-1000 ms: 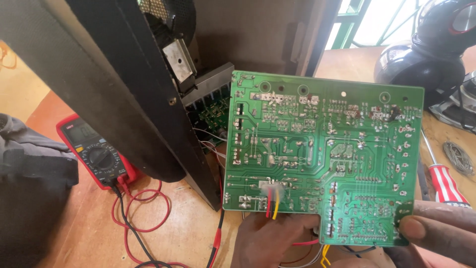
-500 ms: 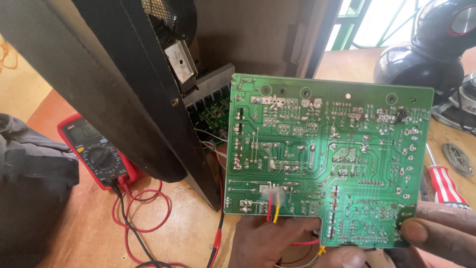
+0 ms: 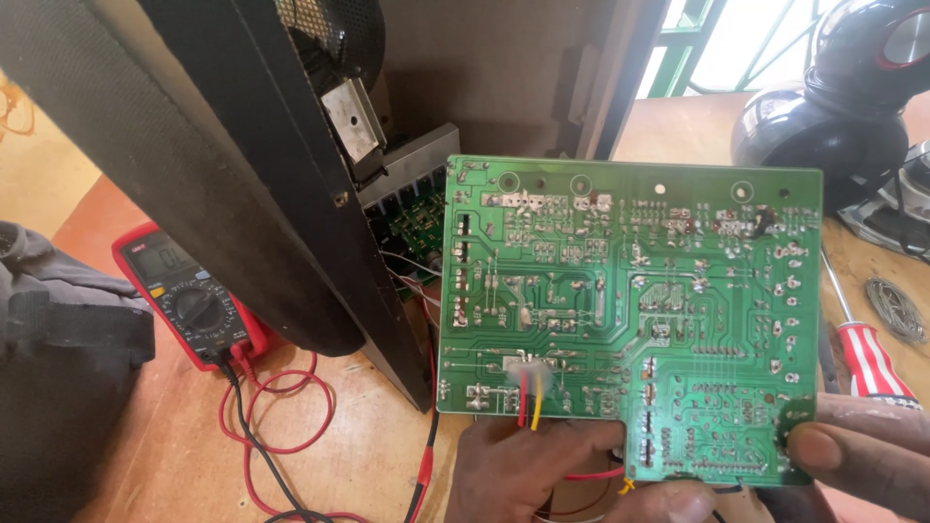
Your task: Troubleshooting an electrical fault on a circuit board using a multimeter to test various points.
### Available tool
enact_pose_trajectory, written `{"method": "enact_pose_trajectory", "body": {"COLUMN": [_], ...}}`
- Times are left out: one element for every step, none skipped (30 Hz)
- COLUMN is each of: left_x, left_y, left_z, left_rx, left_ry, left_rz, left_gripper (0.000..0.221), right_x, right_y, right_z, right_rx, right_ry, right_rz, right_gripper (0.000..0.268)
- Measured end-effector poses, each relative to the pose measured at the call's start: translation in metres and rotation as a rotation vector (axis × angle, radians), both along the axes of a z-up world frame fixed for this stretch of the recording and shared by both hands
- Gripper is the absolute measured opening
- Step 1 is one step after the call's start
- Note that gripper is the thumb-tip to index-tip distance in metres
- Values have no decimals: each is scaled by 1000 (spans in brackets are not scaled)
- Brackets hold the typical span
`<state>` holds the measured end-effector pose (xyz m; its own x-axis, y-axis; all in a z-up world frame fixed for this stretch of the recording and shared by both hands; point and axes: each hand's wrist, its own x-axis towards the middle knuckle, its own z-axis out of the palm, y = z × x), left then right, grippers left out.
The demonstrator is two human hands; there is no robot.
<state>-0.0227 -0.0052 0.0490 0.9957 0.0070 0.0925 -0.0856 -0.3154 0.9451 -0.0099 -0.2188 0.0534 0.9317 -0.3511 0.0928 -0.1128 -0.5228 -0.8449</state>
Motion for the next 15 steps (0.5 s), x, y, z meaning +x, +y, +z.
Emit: {"method": "enact_pose_trajectory", "body": {"left_x": [0,1,1,1,2,2,3,4,5,6,7,8,8,8,8], "left_y": [0,0,-1,-1,-1,-1,-1,0,1,1,2,2,3,3,4], "left_z": [0,0,0,5,10,14,15,16,17,18,20,22,22,22,23], "left_rx": [0,-19,-38,-38,-108,-178,-178,-191,-203,-203,-237,-271,-271,-256,-242], "left_ry": [0,-10,-19,-19,-111,-203,-203,-252,-302,-302,-315,-329,-330,-351,-372], "left_rz": [0,-2,-4,-4,-40,-78,-78,-104,-130,-130,-169,-209,-209,-210,-211], "left_gripper": [26,25,24,24,21,18,18,18,17,17,17,17,17,20,23], "right_x": [0,0,0,0,-1,-1,-1,-1,-2,-2,-2,-3,-3,-3,-4], "right_y": [-2,-3,-5,-6,-8,-10,-12,-13,-15,-17,-18,-20,-22,-23,-24], "right_z": [-3,-6,-9,-12,-15,-18,-21,-24,-26,-29,-32,-34,-37,-39,-41], "right_rx": [0,-24,-48,-72,-96,-120,-144,-168,-192,-217,-241,-265,-290,-315,-339], "right_ry": [0,-35,-69,-104,-139,-173,-208,-243,-279,-313,-348,-383,-418,-453,-487], "right_rz": [0,24,47,71,95,119,143,167,191,216,240,265,289,313,338], "right_gripper": [62,63,64,64,65,66,66,67,68,69,69,70,71,72,73]}}
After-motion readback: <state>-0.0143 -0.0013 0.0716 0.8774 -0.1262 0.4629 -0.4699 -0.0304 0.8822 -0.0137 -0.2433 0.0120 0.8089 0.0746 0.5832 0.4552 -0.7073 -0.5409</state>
